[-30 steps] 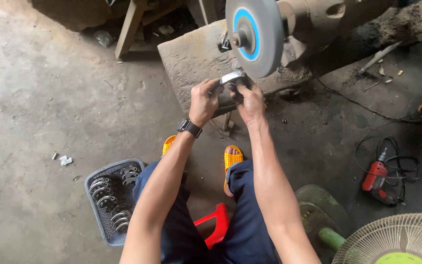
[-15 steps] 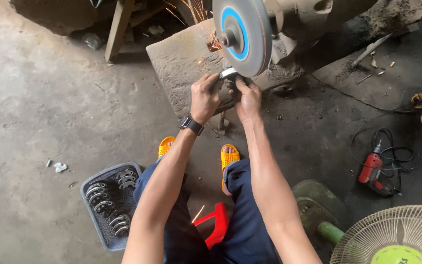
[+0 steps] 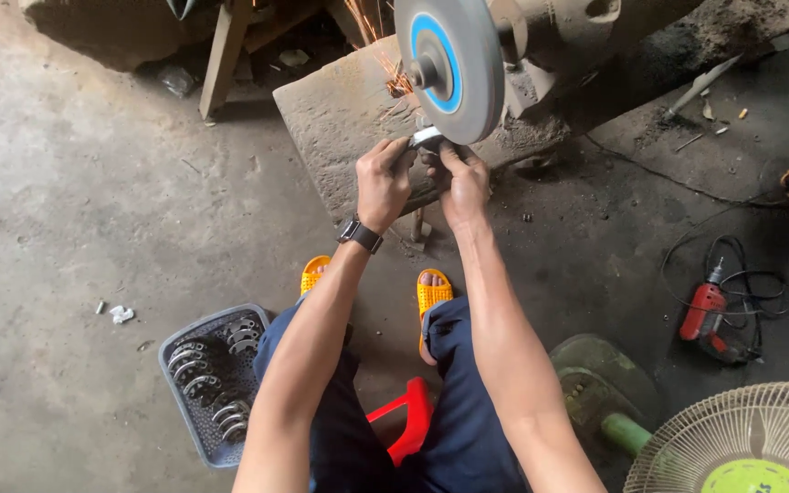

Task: Grinding the edges of small metal components on a bench grinder to smooth them.

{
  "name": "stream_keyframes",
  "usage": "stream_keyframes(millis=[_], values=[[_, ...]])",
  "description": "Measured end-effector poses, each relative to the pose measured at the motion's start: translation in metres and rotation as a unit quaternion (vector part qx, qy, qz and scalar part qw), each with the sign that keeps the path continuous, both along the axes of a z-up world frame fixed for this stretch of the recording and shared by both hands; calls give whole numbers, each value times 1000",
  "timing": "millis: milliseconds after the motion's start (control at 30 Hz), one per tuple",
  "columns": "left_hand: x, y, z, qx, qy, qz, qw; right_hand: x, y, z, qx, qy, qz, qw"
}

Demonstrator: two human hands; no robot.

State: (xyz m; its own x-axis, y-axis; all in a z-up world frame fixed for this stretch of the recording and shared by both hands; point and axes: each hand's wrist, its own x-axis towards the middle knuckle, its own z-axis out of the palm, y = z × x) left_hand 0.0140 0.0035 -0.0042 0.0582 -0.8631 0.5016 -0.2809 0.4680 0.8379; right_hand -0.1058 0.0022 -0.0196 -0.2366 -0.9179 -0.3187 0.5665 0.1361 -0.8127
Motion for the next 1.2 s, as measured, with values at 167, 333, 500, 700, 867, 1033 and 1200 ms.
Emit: stream_keyframes(millis=[167,333,500,700,867,1033,1200], values=[[-21,-9,2,-7,3,-11,1000,-15,1,-3,21,-47,-64,997],[-24,-11,4,-6,2,-14,1000,-13,0,3,28,-47,-82,995],[3,-6,-5,2,-26,13,1000,5,-8,-9,32,-45,-36,998],[33,10,8,51,-48,1,998,27,4,30,29,-8,27,999],[20,9,4,63,-69,-36,995,9,9,17,29,8,3,1000],[-3,0,-13,88,-59,-55,993,-8,-4,-12,9,59,-36,998],[5,4,-9,91,-58,-13,994,6,-6,-2,-19,122,-14,992]])
